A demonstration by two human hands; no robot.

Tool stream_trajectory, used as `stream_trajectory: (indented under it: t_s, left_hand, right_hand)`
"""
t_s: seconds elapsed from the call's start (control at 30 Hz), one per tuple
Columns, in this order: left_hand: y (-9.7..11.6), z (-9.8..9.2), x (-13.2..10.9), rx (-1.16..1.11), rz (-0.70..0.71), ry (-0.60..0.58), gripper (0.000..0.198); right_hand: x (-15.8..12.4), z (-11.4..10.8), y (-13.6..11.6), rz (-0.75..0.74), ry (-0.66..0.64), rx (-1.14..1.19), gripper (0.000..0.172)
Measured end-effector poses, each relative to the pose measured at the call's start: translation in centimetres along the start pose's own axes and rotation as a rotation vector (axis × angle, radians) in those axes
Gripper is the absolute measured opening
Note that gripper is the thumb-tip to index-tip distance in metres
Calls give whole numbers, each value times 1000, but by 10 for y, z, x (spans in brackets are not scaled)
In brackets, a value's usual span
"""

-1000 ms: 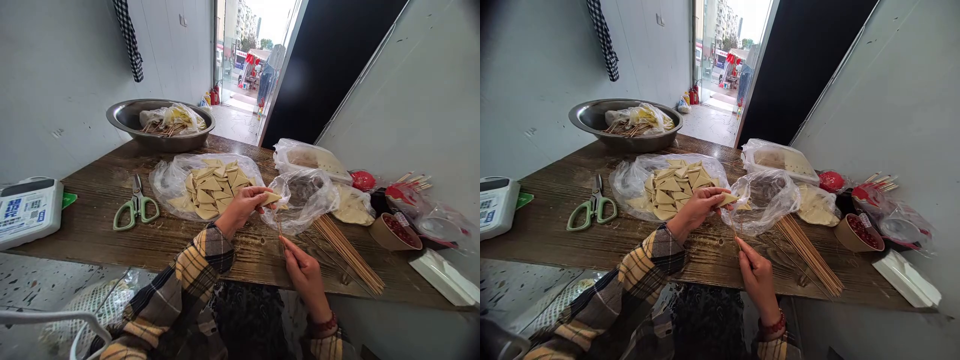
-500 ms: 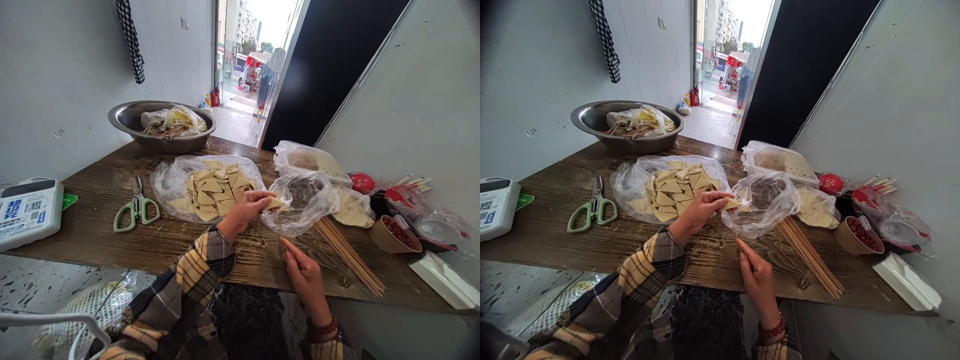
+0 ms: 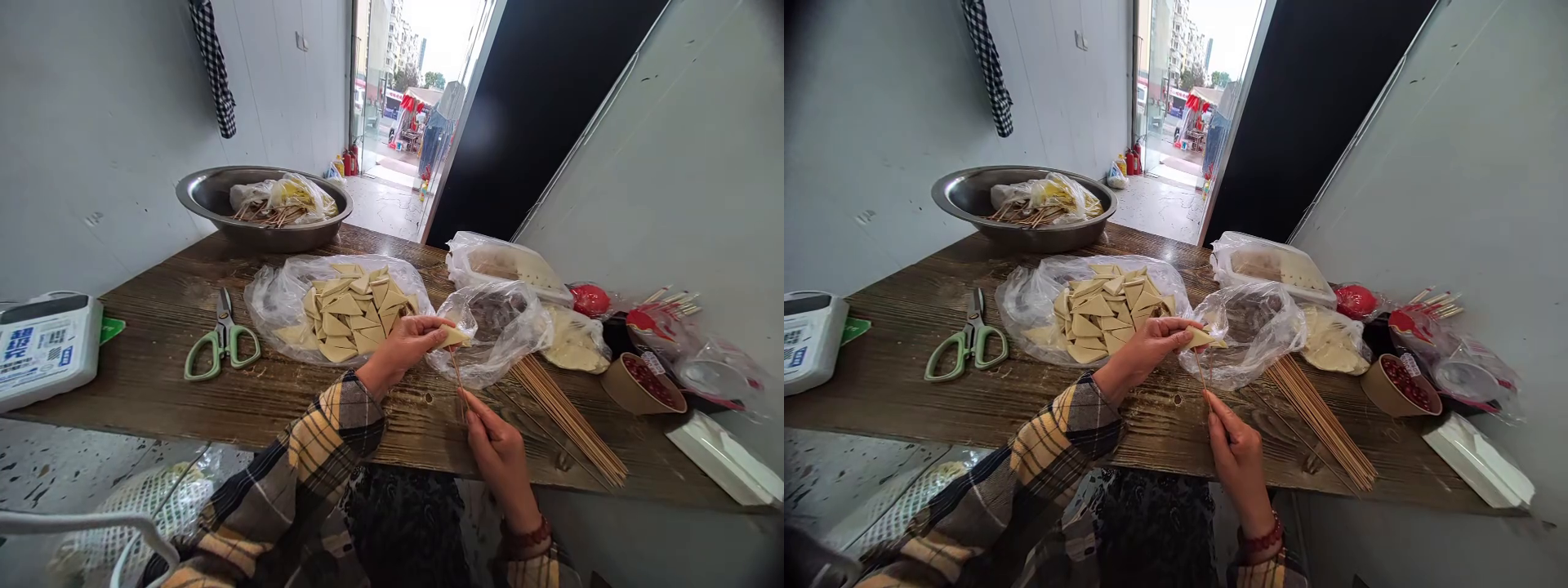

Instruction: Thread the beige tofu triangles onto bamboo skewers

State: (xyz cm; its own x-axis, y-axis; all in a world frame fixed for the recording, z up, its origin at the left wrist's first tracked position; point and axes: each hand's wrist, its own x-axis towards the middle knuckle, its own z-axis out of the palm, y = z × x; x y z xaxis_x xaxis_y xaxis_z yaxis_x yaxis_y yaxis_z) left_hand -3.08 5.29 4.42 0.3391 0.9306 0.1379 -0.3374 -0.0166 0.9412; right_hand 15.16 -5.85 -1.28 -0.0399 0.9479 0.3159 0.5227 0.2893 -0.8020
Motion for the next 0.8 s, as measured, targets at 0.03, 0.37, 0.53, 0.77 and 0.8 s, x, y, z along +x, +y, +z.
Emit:
stream_trajectory:
  t_s: [0.03,0.37,0.53,0.77,0.8]
  left_hand:
    - [1,1,0,2,2,0,34]
    - [4,4,-3,23,12,-25,38]
    - [3,6,-4,20,15,-30,42]
    - [-4,4,-3,9,18,-71,35]
    - [-5,4,-3,6,15,-86,34]
  right_hand:
    - [0,0,0,-3,4,-3,35]
    - [2,0,-2,-14,18,-9,35]
    - [2,0,-4,-20,45,-11,36]
    - [1,1,-5,4,51,-26,37]
    - [1,1,-5,5,56,-29,37]
